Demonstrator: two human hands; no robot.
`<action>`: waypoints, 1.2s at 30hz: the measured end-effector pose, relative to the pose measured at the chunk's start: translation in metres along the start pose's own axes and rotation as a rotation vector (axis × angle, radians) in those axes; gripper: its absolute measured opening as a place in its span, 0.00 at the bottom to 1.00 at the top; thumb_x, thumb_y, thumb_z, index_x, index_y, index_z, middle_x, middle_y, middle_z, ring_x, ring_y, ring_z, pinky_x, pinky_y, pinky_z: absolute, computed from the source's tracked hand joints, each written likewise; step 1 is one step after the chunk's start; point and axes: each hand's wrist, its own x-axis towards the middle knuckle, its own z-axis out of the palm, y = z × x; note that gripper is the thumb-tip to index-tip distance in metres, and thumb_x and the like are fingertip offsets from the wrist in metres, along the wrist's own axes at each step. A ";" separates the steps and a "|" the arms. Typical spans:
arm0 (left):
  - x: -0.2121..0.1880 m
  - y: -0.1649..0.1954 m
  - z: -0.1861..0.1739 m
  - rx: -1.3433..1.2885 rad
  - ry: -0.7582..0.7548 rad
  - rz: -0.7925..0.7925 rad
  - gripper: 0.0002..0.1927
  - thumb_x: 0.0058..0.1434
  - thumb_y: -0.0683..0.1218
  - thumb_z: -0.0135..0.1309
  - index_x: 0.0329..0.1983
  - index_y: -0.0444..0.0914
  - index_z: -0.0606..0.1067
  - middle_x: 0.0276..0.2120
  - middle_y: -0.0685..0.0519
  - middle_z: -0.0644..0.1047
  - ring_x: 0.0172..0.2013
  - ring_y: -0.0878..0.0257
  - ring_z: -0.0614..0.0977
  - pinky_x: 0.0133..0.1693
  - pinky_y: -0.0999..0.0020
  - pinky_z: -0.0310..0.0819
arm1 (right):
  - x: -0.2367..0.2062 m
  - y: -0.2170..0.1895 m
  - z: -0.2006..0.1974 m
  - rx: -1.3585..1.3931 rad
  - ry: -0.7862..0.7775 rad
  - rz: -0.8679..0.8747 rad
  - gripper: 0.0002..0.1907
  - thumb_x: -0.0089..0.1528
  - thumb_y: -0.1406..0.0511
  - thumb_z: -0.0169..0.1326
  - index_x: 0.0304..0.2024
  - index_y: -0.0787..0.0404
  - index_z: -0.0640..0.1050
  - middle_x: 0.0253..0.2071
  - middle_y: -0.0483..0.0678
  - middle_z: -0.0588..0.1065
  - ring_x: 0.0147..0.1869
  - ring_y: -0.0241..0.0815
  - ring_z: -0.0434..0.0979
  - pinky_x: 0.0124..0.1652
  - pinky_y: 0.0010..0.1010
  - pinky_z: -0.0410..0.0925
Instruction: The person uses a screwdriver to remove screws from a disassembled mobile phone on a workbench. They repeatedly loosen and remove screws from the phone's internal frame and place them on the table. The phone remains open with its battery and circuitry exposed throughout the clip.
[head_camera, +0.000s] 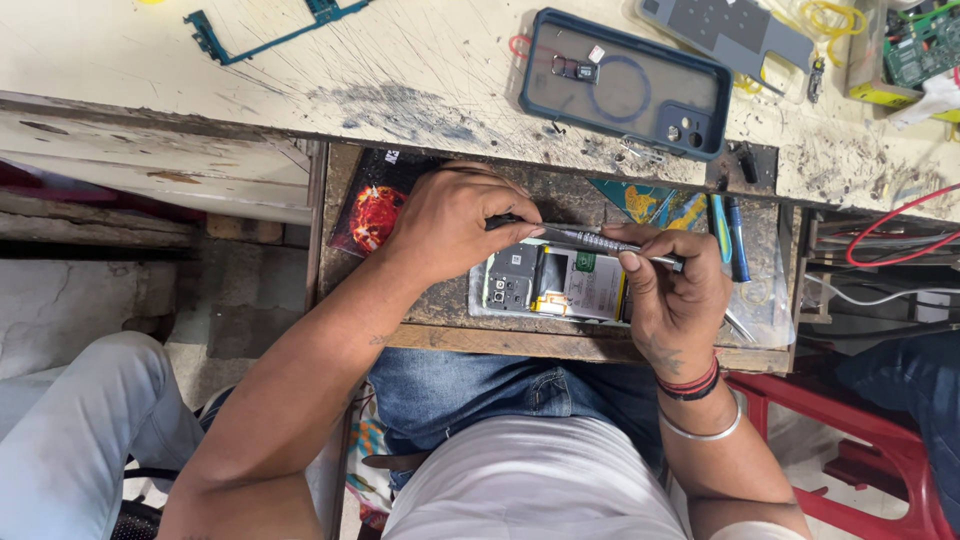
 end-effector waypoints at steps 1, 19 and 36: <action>0.000 -0.001 0.000 0.000 0.000 0.001 0.09 0.56 0.48 0.68 0.36 0.41 0.84 0.37 0.53 0.85 0.40 0.58 0.87 0.42 0.62 0.80 | 0.000 -0.001 0.001 -0.012 0.003 -0.006 0.10 0.72 0.75 0.54 0.47 0.65 0.64 0.48 0.59 0.79 0.56 0.47 0.83 0.55 0.29 0.74; 0.001 0.001 -0.001 0.035 -0.075 0.042 0.24 0.50 0.55 0.71 0.49 0.43 0.84 0.47 0.49 0.83 0.51 0.54 0.84 0.51 0.61 0.78 | -0.011 -0.003 -0.031 -0.059 0.163 -0.035 0.19 0.77 0.73 0.55 0.59 0.64 0.57 0.47 0.59 0.78 0.51 0.43 0.82 0.56 0.27 0.74; 0.006 0.007 0.002 0.124 -0.227 -0.006 0.22 0.47 0.57 0.71 0.42 0.43 0.85 0.47 0.55 0.84 0.58 0.58 0.79 0.54 0.61 0.75 | -0.029 0.025 -0.061 -0.384 0.242 -0.103 0.19 0.75 0.79 0.60 0.62 0.70 0.65 0.46 0.57 0.79 0.49 0.44 0.85 0.45 0.25 0.78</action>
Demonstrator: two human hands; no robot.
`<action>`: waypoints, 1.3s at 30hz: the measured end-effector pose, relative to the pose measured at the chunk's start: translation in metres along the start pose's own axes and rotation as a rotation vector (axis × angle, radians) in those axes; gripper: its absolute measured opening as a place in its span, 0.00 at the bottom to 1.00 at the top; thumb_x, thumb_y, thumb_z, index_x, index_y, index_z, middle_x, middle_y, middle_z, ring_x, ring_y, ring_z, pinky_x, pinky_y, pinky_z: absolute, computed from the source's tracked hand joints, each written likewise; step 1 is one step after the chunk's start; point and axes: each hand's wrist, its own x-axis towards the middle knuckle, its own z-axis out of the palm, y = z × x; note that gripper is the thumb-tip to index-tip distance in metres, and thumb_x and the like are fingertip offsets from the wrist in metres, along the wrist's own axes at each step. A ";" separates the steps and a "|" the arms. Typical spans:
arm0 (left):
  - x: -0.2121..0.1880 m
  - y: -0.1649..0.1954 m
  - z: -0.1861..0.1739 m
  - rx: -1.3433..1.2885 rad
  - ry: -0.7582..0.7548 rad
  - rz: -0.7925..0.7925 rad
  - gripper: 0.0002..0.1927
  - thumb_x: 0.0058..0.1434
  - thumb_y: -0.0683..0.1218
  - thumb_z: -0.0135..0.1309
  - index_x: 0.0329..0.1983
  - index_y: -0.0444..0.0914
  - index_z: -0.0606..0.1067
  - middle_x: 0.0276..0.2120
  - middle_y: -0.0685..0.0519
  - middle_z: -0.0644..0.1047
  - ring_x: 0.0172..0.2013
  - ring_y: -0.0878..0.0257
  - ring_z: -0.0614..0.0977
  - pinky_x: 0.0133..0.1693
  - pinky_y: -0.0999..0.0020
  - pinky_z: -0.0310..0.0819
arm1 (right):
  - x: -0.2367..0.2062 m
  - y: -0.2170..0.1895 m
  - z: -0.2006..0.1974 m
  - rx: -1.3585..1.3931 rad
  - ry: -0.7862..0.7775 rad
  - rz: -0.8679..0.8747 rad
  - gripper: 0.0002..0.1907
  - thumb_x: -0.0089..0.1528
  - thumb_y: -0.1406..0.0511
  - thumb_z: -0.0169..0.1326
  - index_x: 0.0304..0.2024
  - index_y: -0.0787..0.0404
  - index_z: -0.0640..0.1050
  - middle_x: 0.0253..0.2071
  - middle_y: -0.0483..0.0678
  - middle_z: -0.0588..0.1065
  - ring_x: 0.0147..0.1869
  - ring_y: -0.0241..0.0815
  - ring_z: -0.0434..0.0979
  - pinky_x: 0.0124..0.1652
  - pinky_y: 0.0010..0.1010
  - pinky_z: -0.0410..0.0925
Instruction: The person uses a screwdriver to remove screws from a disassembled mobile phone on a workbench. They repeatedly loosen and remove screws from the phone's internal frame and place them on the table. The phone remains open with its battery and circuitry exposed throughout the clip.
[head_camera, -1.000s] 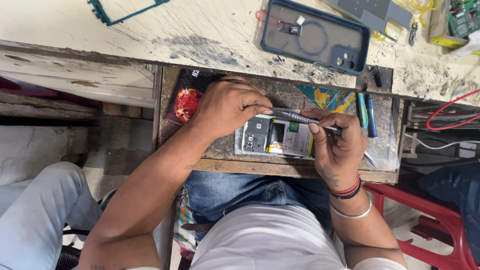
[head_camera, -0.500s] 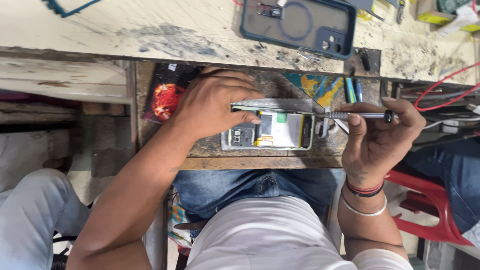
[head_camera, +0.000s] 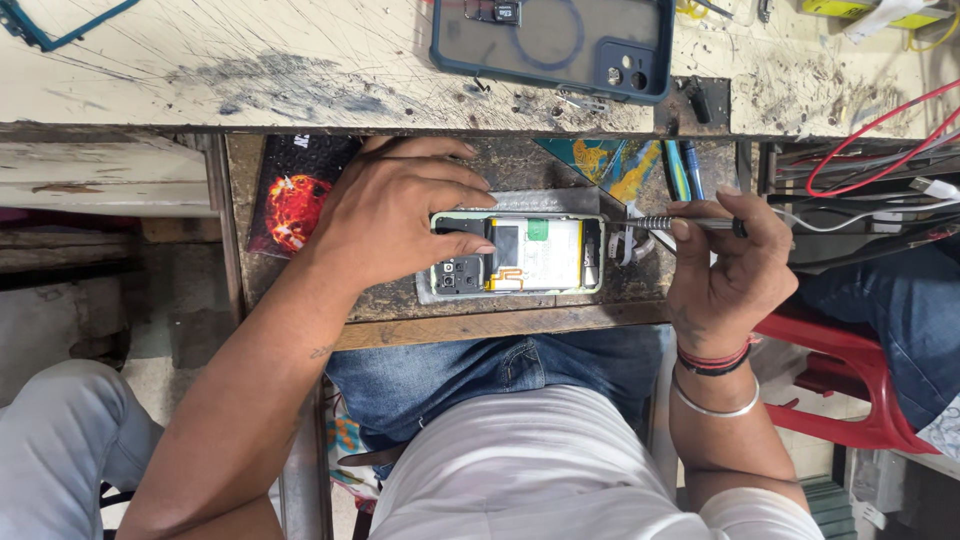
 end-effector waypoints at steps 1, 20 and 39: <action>0.000 0.000 0.000 0.002 0.001 -0.003 0.22 0.47 0.57 0.71 0.42 0.44 0.86 0.46 0.55 0.84 0.58 0.58 0.79 0.54 0.61 0.75 | 0.000 0.000 0.001 0.006 -0.003 0.001 0.18 0.75 0.79 0.59 0.61 0.70 0.65 0.45 0.57 0.79 0.49 0.44 0.85 0.45 0.25 0.78; 0.001 0.000 0.001 0.018 0.011 0.018 0.20 0.47 0.58 0.71 0.40 0.44 0.86 0.45 0.58 0.85 0.57 0.59 0.79 0.54 0.59 0.74 | 0.033 -0.026 0.001 0.042 -0.282 -0.125 0.24 0.61 0.82 0.60 0.57 0.66 0.69 0.56 0.64 0.77 0.57 0.56 0.83 0.55 0.36 0.76; 0.000 0.000 0.002 0.009 -0.021 -0.018 0.19 0.47 0.58 0.71 0.37 0.43 0.86 0.46 0.58 0.84 0.58 0.61 0.77 0.58 0.57 0.67 | 0.030 -0.014 -0.002 0.188 -0.338 0.097 0.22 0.63 0.79 0.60 0.56 0.68 0.65 0.53 0.60 0.76 0.54 0.49 0.82 0.51 0.34 0.78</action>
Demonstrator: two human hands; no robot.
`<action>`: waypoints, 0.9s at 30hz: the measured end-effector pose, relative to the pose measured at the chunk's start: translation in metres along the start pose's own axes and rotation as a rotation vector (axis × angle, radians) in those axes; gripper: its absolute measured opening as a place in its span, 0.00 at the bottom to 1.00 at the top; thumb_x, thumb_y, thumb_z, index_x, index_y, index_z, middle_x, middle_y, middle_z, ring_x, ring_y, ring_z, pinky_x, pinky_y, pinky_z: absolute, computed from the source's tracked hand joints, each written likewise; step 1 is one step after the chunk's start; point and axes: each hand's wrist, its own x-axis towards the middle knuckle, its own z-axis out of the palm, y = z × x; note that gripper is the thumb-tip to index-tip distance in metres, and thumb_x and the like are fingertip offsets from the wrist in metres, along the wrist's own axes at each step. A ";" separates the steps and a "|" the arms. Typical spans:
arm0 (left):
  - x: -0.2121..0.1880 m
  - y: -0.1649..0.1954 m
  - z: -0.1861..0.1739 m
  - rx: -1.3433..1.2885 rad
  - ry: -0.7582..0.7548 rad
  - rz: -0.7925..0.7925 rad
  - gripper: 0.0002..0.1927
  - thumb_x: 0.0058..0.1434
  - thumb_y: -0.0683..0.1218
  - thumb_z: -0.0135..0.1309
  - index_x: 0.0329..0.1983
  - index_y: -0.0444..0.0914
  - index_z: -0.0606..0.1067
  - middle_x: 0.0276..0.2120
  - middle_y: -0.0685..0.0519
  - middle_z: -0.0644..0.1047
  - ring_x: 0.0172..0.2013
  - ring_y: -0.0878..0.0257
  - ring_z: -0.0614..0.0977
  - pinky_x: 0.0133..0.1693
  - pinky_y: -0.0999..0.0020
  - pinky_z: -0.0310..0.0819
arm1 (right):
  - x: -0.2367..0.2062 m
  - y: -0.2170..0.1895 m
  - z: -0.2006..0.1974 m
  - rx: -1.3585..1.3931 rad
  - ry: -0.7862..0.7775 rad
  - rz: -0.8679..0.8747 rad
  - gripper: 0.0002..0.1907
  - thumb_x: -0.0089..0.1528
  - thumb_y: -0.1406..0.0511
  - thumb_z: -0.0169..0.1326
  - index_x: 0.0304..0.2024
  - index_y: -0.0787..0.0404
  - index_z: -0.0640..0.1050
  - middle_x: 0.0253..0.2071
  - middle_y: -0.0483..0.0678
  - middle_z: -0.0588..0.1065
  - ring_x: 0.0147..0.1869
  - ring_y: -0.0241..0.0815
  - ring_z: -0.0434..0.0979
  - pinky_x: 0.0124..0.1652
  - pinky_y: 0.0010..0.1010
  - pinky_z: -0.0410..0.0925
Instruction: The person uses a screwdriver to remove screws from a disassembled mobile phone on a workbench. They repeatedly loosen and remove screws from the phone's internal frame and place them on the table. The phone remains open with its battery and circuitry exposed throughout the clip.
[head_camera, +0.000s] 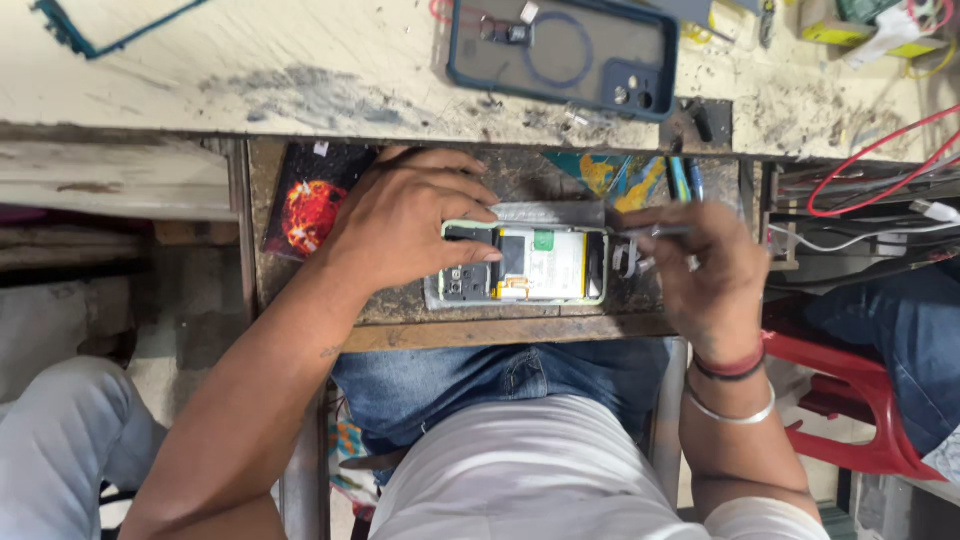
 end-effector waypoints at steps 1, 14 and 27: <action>0.000 0.001 0.000 0.039 -0.008 -0.003 0.19 0.46 0.58 0.72 0.36 0.43 0.87 0.45 0.58 0.85 0.56 0.60 0.78 0.56 0.55 0.66 | -0.001 0.001 0.001 -0.120 0.083 0.019 0.26 0.62 0.77 0.66 0.56 0.68 0.65 0.51 0.59 0.76 0.51 0.46 0.82 0.48 0.32 0.78; -0.001 0.001 -0.005 -0.080 0.001 -0.023 0.16 0.45 0.56 0.72 0.33 0.42 0.86 0.46 0.57 0.84 0.58 0.58 0.78 0.55 0.59 0.73 | 0.012 -0.002 0.016 -0.087 0.088 -0.116 0.28 0.64 0.78 0.66 0.60 0.66 0.65 0.51 0.58 0.79 0.50 0.43 0.85 0.46 0.27 0.79; -0.003 0.003 -0.007 -0.070 0.004 -0.047 0.16 0.46 0.55 0.72 0.33 0.42 0.86 0.45 0.59 0.84 0.58 0.59 0.78 0.56 0.60 0.73 | 0.000 0.004 0.014 -0.152 0.135 -0.027 0.30 0.62 0.82 0.63 0.58 0.65 0.63 0.46 0.59 0.78 0.51 0.48 0.83 0.48 0.31 0.76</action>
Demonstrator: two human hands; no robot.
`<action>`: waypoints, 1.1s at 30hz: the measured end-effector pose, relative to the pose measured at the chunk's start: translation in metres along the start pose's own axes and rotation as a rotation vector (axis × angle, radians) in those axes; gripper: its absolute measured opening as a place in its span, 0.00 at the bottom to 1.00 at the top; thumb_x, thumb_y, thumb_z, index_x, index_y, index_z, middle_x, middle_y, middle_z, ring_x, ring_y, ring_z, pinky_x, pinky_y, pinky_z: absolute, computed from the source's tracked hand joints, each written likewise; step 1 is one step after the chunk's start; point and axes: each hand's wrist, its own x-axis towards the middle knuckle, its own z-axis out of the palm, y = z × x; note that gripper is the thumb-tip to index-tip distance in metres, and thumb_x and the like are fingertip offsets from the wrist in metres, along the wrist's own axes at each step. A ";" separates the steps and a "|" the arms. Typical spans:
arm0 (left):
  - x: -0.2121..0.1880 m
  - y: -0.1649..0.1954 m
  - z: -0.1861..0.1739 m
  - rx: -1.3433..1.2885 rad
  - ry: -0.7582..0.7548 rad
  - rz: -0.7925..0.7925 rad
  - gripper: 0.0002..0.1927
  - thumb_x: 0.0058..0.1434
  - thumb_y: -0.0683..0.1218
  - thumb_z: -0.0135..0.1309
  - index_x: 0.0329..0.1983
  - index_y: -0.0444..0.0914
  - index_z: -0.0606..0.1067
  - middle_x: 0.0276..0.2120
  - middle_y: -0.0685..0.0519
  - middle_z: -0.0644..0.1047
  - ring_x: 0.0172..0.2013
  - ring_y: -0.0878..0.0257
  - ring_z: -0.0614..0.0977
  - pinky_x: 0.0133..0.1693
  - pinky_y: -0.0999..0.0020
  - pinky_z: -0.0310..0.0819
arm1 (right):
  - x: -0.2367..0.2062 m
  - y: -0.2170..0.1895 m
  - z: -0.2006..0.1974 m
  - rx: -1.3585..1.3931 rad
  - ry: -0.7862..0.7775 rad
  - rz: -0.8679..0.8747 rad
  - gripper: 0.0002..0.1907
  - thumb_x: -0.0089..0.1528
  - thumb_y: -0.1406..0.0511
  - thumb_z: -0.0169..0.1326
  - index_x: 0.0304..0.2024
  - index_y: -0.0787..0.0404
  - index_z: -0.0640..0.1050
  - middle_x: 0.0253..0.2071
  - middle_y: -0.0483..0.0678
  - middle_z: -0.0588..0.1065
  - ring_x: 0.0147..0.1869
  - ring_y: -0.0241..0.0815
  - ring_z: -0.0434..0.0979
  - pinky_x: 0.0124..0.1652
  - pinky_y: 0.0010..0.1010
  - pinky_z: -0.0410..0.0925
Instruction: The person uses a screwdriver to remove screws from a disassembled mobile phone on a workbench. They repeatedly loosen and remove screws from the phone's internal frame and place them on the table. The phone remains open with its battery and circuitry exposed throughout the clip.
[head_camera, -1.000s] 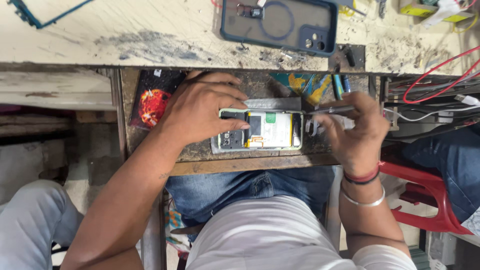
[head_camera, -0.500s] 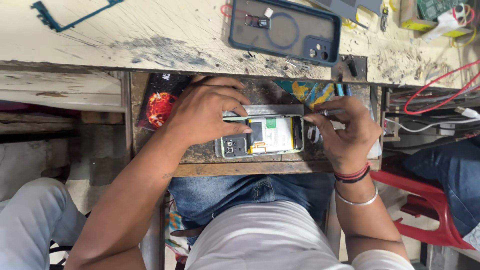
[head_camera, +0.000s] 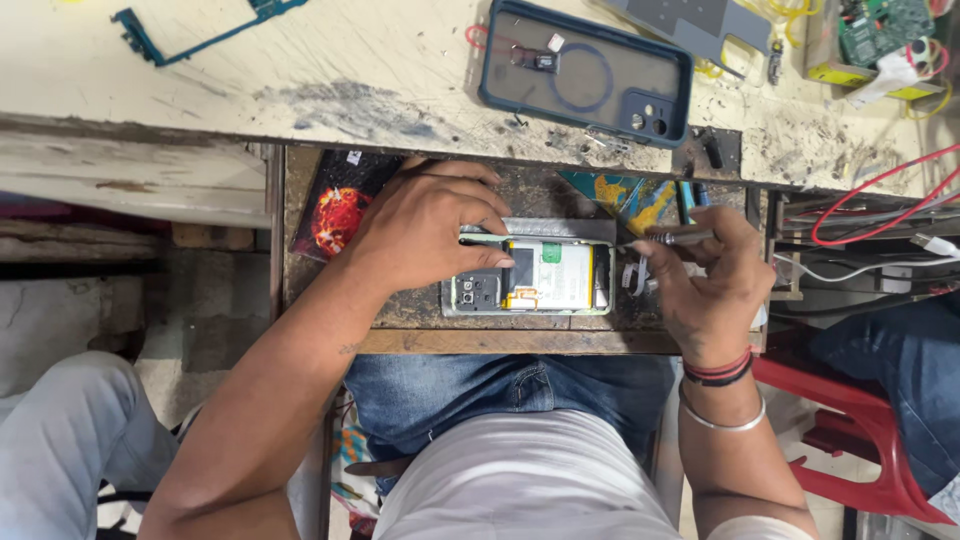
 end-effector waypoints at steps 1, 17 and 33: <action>0.001 0.000 0.000 0.004 0.002 0.009 0.16 0.46 0.55 0.72 0.34 0.42 0.86 0.45 0.59 0.85 0.58 0.59 0.78 0.56 0.61 0.72 | 0.000 0.000 -0.001 0.050 -0.029 -0.019 0.30 0.61 0.83 0.61 0.59 0.66 0.61 0.49 0.61 0.77 0.54 0.50 0.82 0.51 0.33 0.77; -0.002 0.000 -0.004 -0.004 0.037 0.065 0.16 0.45 0.54 0.72 0.32 0.41 0.85 0.42 0.58 0.84 0.54 0.60 0.80 0.53 0.60 0.74 | 0.105 -0.025 0.017 0.360 0.112 -0.177 0.23 0.76 0.80 0.61 0.55 0.63 0.59 0.49 0.54 0.77 0.55 0.39 0.80 0.54 0.25 0.77; -0.006 -0.002 -0.008 0.023 0.089 0.109 0.16 0.44 0.55 0.71 0.32 0.42 0.84 0.41 0.58 0.84 0.52 0.60 0.81 0.53 0.58 0.69 | 0.147 -0.055 0.057 0.440 0.014 -0.194 0.15 0.76 0.78 0.58 0.49 0.68 0.63 0.46 0.54 0.76 0.52 0.38 0.82 0.49 0.24 0.78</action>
